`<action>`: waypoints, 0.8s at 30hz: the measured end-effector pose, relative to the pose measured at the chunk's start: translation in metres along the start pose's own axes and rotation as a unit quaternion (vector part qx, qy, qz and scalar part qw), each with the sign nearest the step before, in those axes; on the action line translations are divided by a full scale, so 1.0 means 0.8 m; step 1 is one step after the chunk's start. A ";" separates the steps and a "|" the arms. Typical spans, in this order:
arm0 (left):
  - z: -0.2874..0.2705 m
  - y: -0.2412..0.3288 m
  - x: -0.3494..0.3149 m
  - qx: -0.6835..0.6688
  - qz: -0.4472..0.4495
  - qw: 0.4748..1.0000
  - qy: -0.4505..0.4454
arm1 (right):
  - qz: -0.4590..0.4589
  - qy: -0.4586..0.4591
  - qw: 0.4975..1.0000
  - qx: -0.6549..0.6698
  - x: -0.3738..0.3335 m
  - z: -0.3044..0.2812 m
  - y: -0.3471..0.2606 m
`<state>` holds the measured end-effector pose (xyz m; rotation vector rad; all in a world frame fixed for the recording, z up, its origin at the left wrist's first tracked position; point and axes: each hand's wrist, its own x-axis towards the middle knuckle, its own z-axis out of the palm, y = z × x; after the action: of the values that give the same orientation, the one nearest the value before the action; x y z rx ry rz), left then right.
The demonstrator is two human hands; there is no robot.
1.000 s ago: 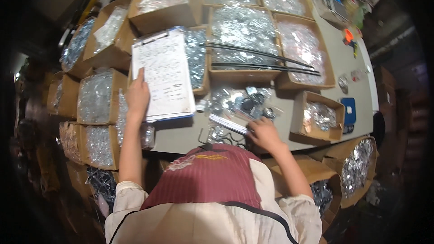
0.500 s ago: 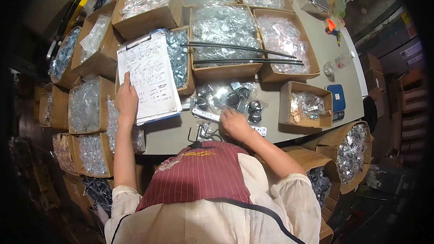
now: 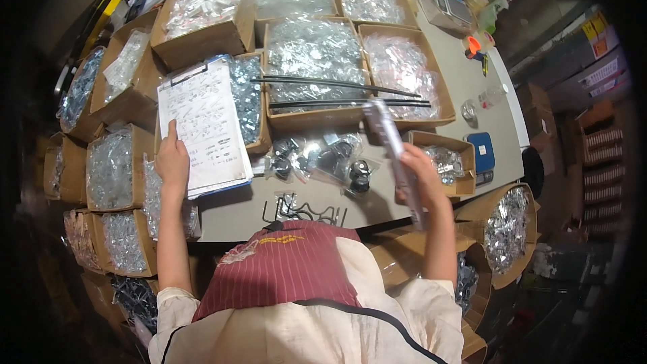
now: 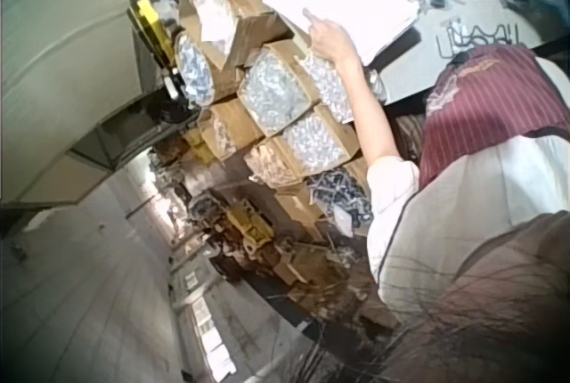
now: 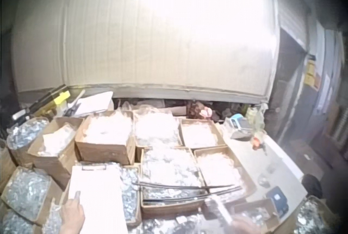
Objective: The person points to items on a clipboard while picking up and checking various small hardware components from boxes on a table.
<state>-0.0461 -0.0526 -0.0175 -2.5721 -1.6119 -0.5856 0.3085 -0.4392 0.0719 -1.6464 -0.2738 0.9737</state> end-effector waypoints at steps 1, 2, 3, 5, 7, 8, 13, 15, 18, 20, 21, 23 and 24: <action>0.006 -0.004 -0.002 -0.003 0.014 1.000 0.009 | -0.026 0.072 0.996 -0.039 -0.005 -0.016 0.000; 0.011 -0.011 -0.003 -0.001 0.028 0.999 0.018 | -0.123 0.084 0.980 -0.131 -0.003 -0.043 0.005; 0.023 -0.015 -0.001 0.000 0.039 0.999 0.034 | -0.222 0.092 0.947 -0.215 0.003 -0.068 0.013; 0.039 -0.019 0.001 0.064 0.051 0.996 0.040 | -0.286 0.127 0.888 -0.338 -0.001 -0.093 0.012; 0.031 -0.002 0.003 0.062 0.058 0.995 0.059 | -0.355 0.164 0.800 -0.455 0.006 -0.122 0.038; 0.022 0.006 0.003 0.052 0.054 0.996 0.052 | -0.296 0.183 0.806 -0.478 0.012 -0.132 0.056; 0.005 0.013 0.001 -0.001 0.011 1.000 0.026 | -0.289 0.231 0.737 -0.566 0.067 -0.188 0.156; 0.005 0.010 0.000 -0.003 0.015 0.999 0.031 | -0.276 0.235 0.747 -0.557 0.077 -0.187 0.162; 0.001 0.008 -0.004 -0.004 0.011 1.000 0.026 | -0.236 0.257 0.698 -0.625 0.077 -0.174 0.160; -0.002 0.006 -0.005 -0.009 0.013 0.999 0.031 | -0.266 0.270 0.687 -0.621 0.074 -0.161 0.154; -0.003 0.006 -0.006 -0.017 0.018 0.999 0.033 | -0.291 0.284 0.674 -0.617 0.066 -0.146 0.144; -0.012 0.012 -0.013 -0.025 0.007 1.000 0.004 | -0.289 0.296 0.683 -0.602 0.058 -0.118 0.129; -0.010 0.013 -0.020 -0.028 0.016 0.999 0.033 | -0.330 0.291 0.691 -0.573 0.052 -0.107 0.123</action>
<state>-0.0453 -0.0733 -0.0138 -2.5827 -1.5537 -0.7137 0.3655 -0.5048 -0.0339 -2.5465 -1.0952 -0.4908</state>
